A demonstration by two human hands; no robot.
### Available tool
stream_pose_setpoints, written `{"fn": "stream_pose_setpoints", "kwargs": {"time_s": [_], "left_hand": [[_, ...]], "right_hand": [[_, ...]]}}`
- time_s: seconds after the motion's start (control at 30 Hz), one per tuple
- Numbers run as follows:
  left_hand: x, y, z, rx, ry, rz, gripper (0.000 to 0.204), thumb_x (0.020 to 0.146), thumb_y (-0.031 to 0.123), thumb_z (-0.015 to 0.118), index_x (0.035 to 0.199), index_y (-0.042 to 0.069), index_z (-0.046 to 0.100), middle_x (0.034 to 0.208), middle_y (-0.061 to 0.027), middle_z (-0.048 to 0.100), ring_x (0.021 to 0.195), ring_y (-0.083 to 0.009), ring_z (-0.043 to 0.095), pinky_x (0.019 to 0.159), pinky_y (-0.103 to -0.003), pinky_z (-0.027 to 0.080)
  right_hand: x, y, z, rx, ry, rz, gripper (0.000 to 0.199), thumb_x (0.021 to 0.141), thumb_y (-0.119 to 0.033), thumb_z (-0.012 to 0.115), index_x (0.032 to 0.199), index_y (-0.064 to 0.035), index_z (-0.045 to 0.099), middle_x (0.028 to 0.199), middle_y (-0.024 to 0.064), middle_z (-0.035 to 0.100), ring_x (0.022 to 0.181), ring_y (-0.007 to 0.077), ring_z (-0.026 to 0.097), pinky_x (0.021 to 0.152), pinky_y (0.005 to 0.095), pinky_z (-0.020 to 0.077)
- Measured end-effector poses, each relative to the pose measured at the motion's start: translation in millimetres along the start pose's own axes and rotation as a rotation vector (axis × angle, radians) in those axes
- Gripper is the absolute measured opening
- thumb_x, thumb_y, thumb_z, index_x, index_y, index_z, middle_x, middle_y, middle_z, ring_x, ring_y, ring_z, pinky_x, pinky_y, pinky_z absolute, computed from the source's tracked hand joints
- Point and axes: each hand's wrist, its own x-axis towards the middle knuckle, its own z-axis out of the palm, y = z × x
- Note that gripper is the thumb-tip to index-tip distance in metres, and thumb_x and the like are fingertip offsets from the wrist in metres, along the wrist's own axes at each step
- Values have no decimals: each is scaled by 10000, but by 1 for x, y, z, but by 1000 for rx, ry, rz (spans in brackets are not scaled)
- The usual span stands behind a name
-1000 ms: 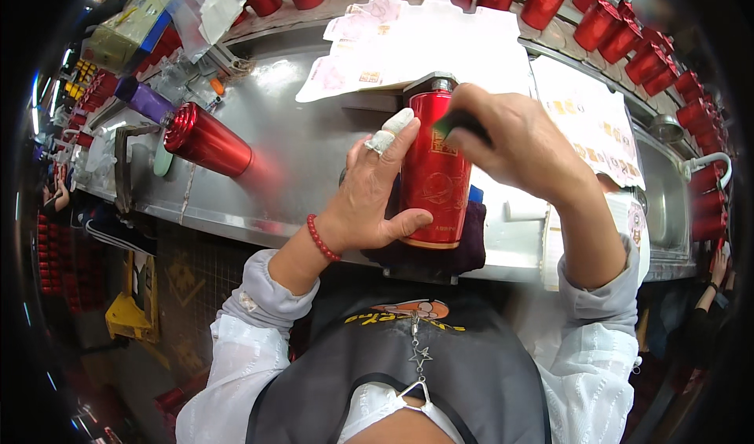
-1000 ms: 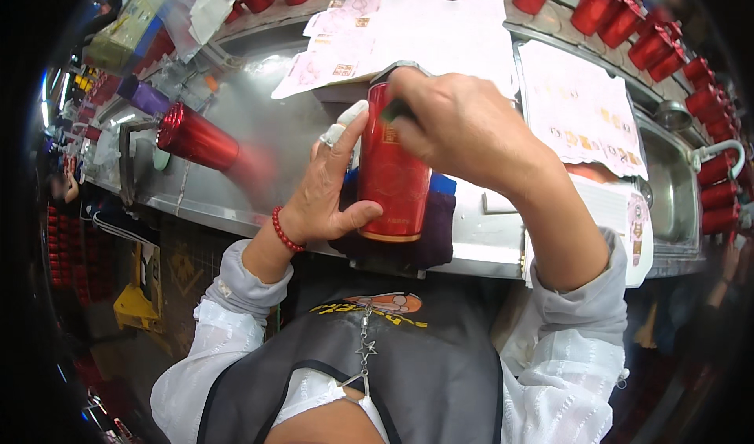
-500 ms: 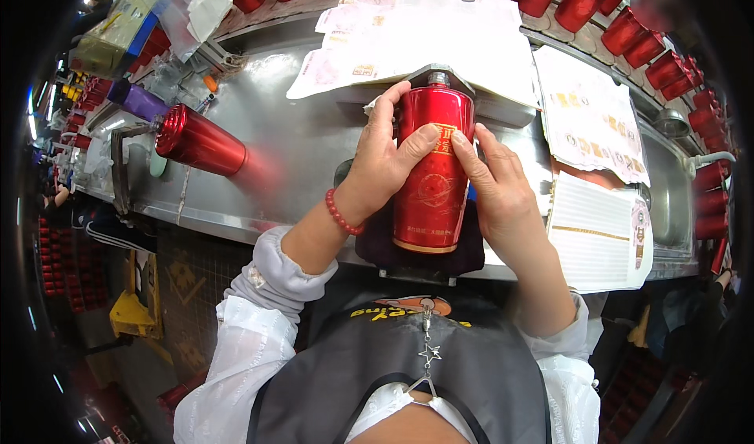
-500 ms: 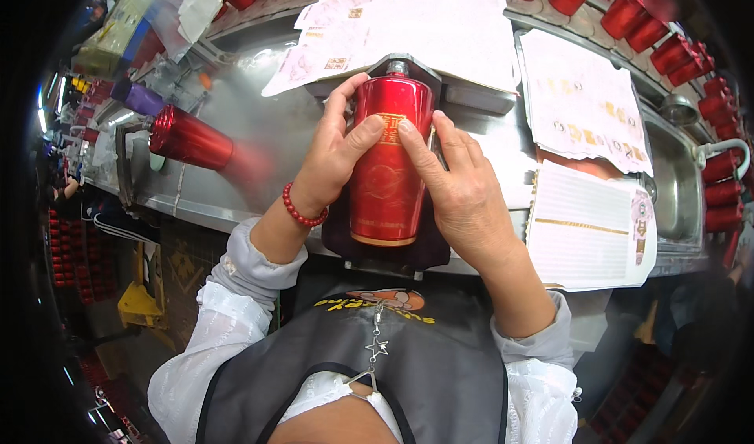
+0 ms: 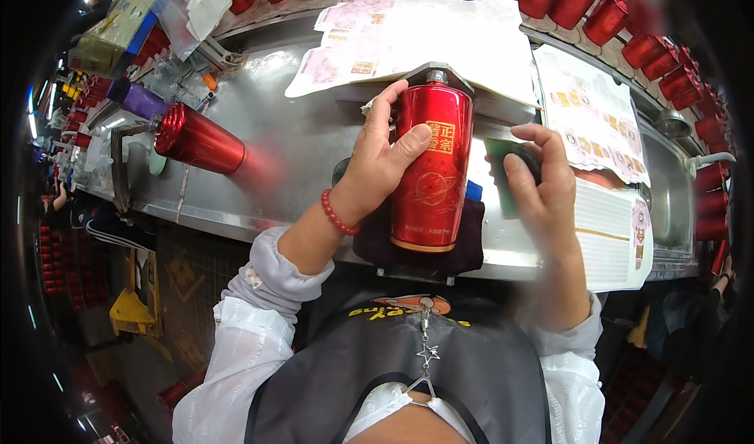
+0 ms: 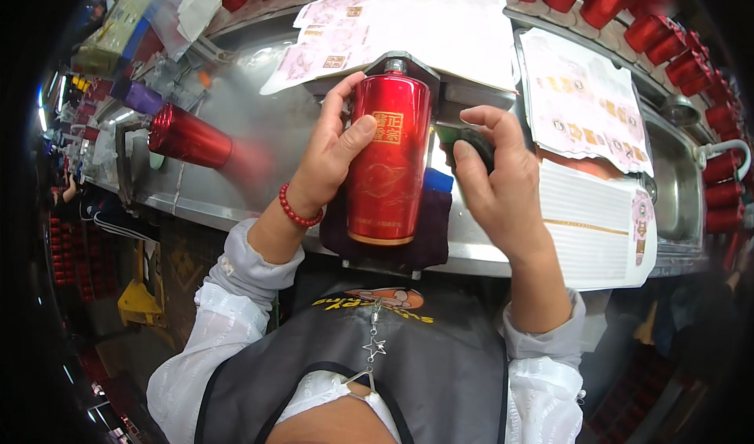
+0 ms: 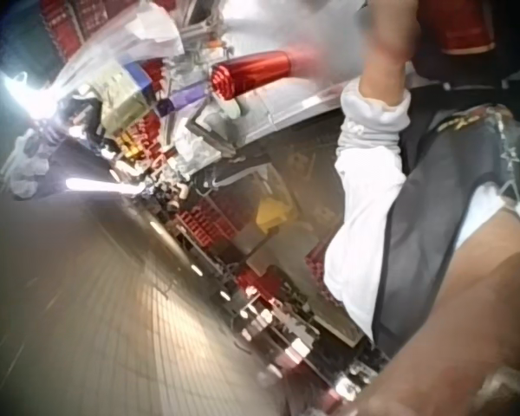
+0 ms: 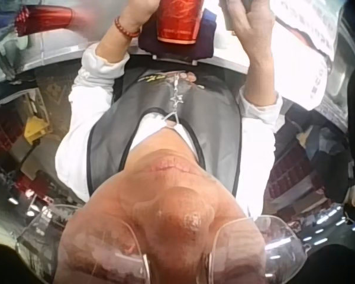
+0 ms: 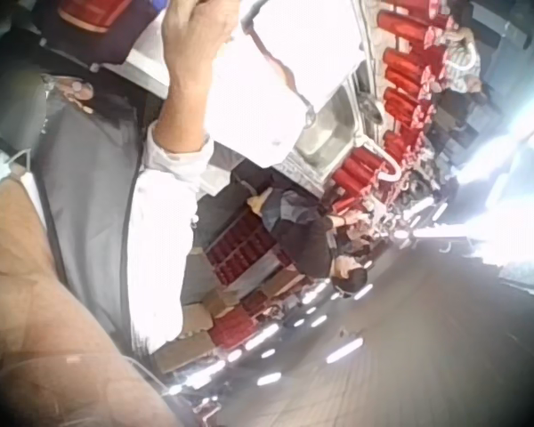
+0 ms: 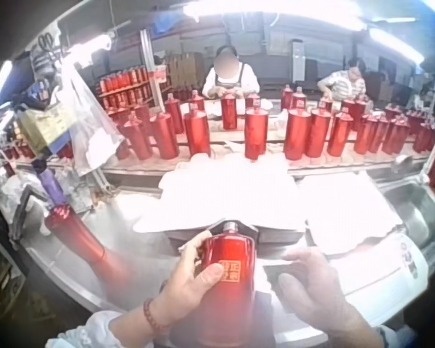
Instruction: The person scrubs and wipes red beverage cans on a metal workbench using a green sponge and a white cloth. They rotate each can to clean all sides, then place it aside. The person repeats this process for multiple cans.
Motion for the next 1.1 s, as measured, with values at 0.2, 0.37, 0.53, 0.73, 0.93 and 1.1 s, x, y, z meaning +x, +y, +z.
{"fn": "stream_pose_setpoints", "kwargs": {"time_s": [0.2, 0.37, 0.53, 0.73, 0.93, 1.1], "left_hand": [[1, 7, -6, -85, -74, -47, 598, 1060, 202, 552, 1556, 20, 272, 1383, -120, 536, 1216, -147, 544, 1069, -308, 434], [3, 13, -6, 2, 7, 96, 440, 1049, 142, 526, 1460, 17, 432, 1315, -93, 576, 1141, -130, 560, 1045, -298, 435], [18, 41, -19, 547, -219, 269, 260, 990, 50, 503, 1212, 47, 638, 1217, -108, 624, 1139, -177, 554, 1031, -317, 415], [36, 65, 0, 1085, -254, 630, 304, 819, -30, 594, 1044, 150, 687, 1327, -166, 593, 1299, -408, 441, 1122, -488, 299], [36, 71, 2, 1133, -271, 677, 298, 810, -23, 620, 1041, 154, 684, 1341, -162, 596, 1308, -391, 453, 1114, -474, 312], [38, 73, 1, 1071, -277, 651, 219, 827, 10, 660, 989, 154, 693, 1374, -136, 597, 1309, -381, 456, 1107, -464, 329]], "right_hand": [[24, -8, -12, -35, -172, 23, 229, 912, -161, 620, 1066, 5, 586, 880, 130, 664, 795, 180, 649, 741, 322, 525], [36, -5, -9, -42, -244, 8, 182, 940, -108, 624, 1101, -31, 586, 947, 38, 613, 844, 88, 582, 754, 239, 488], [42, -7, -12, 22, -176, 37, 210, 918, -151, 650, 1067, -10, 606, 874, 85, 672, 791, 142, 646, 726, 288, 528], [40, -2, -12, 5, -153, 22, 208, 914, -139, 662, 1071, -12, 609, 876, 89, 676, 799, 143, 653, 734, 288, 532], [45, -2, -12, -10, -219, -18, 209, 937, -93, 662, 1135, -45, 616, 959, 48, 668, 873, 92, 623, 778, 248, 508], [51, -1, -12, -50, -195, -73, 203, 926, -97, 672, 1117, -42, 630, 975, 38, 674, 887, 102, 632, 777, 266, 519]]}}
